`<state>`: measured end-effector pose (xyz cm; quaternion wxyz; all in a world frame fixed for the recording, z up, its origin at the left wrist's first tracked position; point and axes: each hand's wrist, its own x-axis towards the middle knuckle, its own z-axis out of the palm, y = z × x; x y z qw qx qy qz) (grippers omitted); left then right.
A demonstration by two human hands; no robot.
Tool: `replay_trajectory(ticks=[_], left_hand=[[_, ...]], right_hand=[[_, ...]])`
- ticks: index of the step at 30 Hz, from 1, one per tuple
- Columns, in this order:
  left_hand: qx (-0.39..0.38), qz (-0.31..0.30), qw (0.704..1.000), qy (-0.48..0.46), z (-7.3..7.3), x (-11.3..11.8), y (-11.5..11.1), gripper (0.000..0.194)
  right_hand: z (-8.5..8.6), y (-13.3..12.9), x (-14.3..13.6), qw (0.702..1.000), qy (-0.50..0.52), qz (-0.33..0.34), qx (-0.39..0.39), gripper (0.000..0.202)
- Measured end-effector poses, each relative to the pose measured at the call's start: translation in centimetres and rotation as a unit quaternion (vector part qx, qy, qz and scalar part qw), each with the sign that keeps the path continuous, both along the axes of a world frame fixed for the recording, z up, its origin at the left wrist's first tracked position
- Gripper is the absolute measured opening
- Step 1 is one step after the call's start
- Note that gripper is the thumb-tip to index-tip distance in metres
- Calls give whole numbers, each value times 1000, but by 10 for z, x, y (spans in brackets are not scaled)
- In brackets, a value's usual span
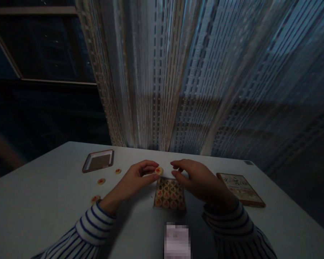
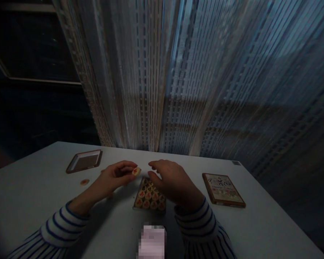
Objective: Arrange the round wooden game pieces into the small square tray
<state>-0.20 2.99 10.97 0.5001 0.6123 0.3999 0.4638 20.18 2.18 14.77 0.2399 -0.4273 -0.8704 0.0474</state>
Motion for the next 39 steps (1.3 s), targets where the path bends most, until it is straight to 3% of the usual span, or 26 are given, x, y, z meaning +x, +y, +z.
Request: replay_trajectory(ticks=[6, 15, 26, 33, 39], left_hand=[[-40, 70, 995, -62, -18, 14, -4, 32], [-119, 55, 978, -165, -55, 13, -16, 39], [-140, -17, 970, -198, -61, 10, -19, 38], [-132, 22, 969, -208, -64, 10, -17, 34], [-129, 17, 973, -191, -62, 11, -18, 31]], right_hand=[[4, -5, 3, 1000, -23, 9, -10, 32], [-2, -2, -1, 994, -95, 6, -47, 34], [-19, 8, -18, 983, -151, 72, -81, 27], [-21, 8, -25, 985, -137, 68, -85, 23], [-22, 8, -25, 988, -120, 58, -83, 23]])
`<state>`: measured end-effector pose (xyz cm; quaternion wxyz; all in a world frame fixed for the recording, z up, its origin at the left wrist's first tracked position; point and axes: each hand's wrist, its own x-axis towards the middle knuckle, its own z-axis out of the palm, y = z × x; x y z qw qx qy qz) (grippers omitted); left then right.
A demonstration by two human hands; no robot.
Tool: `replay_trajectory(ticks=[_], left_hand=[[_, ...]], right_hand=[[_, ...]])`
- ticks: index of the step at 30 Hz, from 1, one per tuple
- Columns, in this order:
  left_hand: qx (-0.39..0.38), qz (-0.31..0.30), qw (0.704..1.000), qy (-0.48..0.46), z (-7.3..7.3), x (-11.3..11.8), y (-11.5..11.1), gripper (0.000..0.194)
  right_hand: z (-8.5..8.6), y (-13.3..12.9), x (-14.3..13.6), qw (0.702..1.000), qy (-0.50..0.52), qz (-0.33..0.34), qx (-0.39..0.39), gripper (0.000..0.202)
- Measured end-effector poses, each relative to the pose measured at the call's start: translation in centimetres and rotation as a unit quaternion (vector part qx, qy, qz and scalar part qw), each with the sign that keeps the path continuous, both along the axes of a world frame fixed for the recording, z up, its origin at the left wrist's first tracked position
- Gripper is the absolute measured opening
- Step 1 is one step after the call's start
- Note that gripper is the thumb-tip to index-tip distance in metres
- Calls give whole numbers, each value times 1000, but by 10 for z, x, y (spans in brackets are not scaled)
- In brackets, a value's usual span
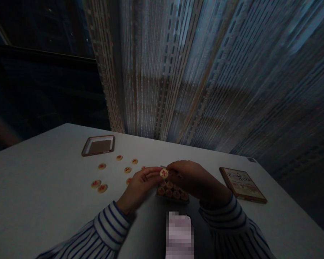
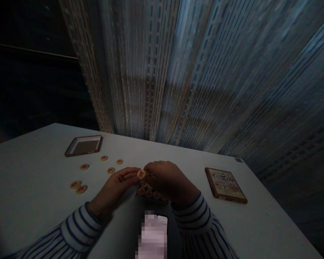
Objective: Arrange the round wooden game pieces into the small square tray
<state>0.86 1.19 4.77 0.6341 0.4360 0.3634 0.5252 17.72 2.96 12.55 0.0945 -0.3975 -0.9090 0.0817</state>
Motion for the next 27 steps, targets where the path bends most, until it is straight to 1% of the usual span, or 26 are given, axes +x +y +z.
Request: replay_trajectory(ticks=[10, 17, 22, 27], left_hand=[[-2, 17, 1000, -17, -2, 3, -1, 38], [-1, 24, 1000, 1, 0, 3, -1, 36], [15, 22, 1000, 5, -3, 2, 0, 34], [17, 22, 1000, 2, -2, 2, -1, 32]], right_hand=[[-3, 2, -2, 1000, 7, 22, 14, 24], [-4, 2, -2, 999, 17, 18, 28, 22], [-5, 2, -2, 999, 13, 15, 33, 22], [-4, 1, -2, 999, 12, 29, 36, 24]])
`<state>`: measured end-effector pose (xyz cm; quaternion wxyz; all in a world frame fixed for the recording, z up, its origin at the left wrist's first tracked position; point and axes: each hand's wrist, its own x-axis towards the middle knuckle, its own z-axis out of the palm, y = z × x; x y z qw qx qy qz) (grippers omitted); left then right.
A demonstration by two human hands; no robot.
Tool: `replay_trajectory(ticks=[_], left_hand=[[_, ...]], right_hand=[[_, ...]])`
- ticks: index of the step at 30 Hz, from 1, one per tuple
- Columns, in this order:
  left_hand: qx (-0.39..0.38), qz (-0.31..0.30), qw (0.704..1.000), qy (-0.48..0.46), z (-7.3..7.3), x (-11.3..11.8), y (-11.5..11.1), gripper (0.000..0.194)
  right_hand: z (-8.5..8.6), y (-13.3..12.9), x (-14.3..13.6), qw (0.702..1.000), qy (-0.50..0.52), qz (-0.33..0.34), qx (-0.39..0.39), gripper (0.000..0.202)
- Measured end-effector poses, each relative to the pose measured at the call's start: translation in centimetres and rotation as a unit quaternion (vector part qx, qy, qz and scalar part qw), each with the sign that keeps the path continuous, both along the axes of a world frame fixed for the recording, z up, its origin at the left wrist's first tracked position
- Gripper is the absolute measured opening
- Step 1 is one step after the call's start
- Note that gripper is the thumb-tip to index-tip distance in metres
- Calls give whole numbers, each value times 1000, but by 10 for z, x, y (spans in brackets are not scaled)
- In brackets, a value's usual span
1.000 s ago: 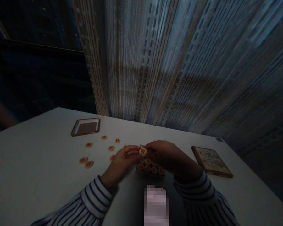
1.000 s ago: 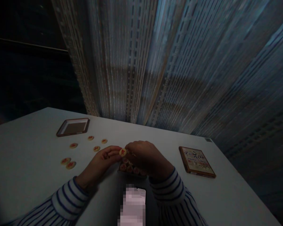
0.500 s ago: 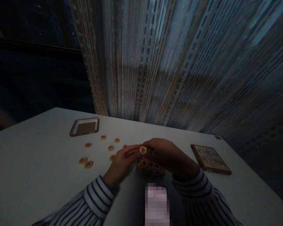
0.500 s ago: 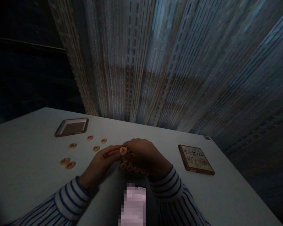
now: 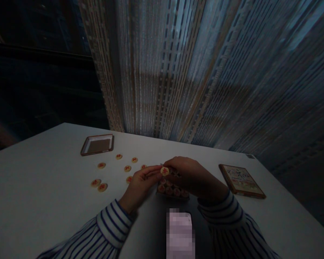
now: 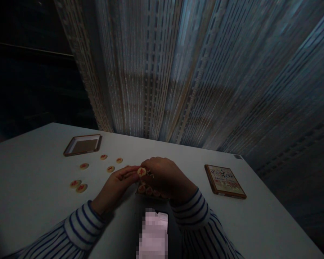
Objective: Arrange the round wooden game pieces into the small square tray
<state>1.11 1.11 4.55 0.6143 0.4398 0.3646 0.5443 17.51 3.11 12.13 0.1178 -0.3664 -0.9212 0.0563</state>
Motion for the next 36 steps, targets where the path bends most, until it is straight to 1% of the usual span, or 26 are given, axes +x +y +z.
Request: replay_trajectory(ticks=[5, 8, 11, 14, 17, 20, 22, 24, 29, 33, 36], left_hand=[[4, 8, 1000, 17, 2, 0, -1, 32], [2, 52, 998, 43, 1, -2, 1, 32], [14, 102, 990, 99, -3, -4, 5, 29], [58, 140, 969, 193, -11, -5, 8, 25], [141, 166, 927, 305, -20, -4, 10, 21], [195, 159, 889, 383, -29, -4, 12, 20], [206, 145, 877, 410, -33, -4, 12, 21], [208, 128, 871, 426, -34, -3, 12, 22], [207, 99, 866, 445, -31, -2, 10, 23], [210, 99, 863, 449, -32, -2, 10, 24], [215, 102, 862, 447, -35, -2, 11, 24]], right_hand=[[2, 0, 2, 1000, -12, -3, 4, 23], [5, 0, 3, 1000, -19, -19, 4, 24], [8, 0, 3, 999, -19, -31, 0, 25], [8, 0, 5, 999, -20, -39, -1, 25], [8, 1, 8, 999, -28, -43, -1, 24], [9, 1, 13, 997, -58, -56, -11, 23], [9, 2, 17, 995, -75, -66, -20, 23], [10, 2, 21, 993, -87, -78, -35, 23], [8, 4, 26, 985, -110, -112, -69, 26], [6, 7, 28, 981, -127, -110, -101, 30], [6, 8, 28, 975, -154, -119, -109, 29]])
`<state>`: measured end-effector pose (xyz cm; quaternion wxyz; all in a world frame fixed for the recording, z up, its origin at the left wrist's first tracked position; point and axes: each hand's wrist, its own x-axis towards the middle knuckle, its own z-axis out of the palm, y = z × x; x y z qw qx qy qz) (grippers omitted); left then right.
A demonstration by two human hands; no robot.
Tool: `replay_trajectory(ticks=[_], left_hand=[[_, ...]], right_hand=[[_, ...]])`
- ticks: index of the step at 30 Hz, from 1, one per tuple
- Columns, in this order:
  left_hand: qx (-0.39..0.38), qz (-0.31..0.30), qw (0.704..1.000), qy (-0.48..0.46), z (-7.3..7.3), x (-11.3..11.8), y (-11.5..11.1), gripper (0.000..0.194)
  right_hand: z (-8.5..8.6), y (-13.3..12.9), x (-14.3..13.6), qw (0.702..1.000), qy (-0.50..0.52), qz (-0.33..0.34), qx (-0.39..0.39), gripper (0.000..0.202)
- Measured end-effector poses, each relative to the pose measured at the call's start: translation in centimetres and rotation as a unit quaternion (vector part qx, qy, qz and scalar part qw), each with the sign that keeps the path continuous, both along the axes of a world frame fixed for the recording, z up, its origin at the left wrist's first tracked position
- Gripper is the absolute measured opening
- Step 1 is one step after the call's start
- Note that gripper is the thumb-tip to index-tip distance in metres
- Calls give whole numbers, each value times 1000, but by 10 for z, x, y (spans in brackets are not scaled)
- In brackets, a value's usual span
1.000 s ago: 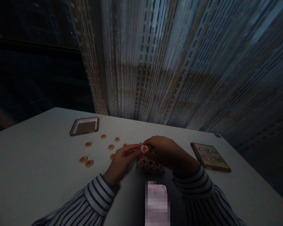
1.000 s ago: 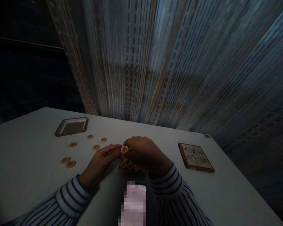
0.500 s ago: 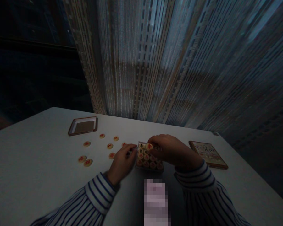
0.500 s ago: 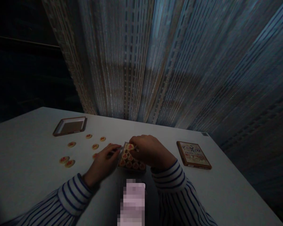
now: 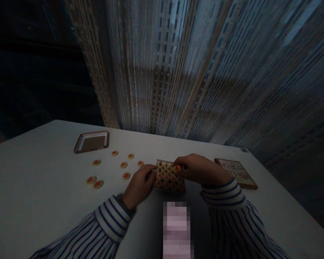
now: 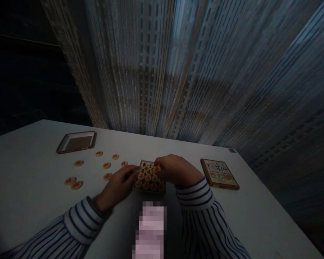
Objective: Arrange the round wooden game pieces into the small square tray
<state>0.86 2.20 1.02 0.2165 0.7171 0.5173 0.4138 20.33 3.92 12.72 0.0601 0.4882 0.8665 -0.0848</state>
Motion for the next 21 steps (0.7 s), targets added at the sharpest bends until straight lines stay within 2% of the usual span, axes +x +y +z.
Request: replay_trajectory(ticks=[9, 21], left_hand=[[6, -16, 1000, -11, -2, 0, 1, 21], [-4, -17, 1000, -2, 2, 1, -1, 21]], right_hand=[[-6, 4, 3, 998, -49, -23, -22, 27], [-15, 10, 4, 996, -78, -18, -39, 25]])
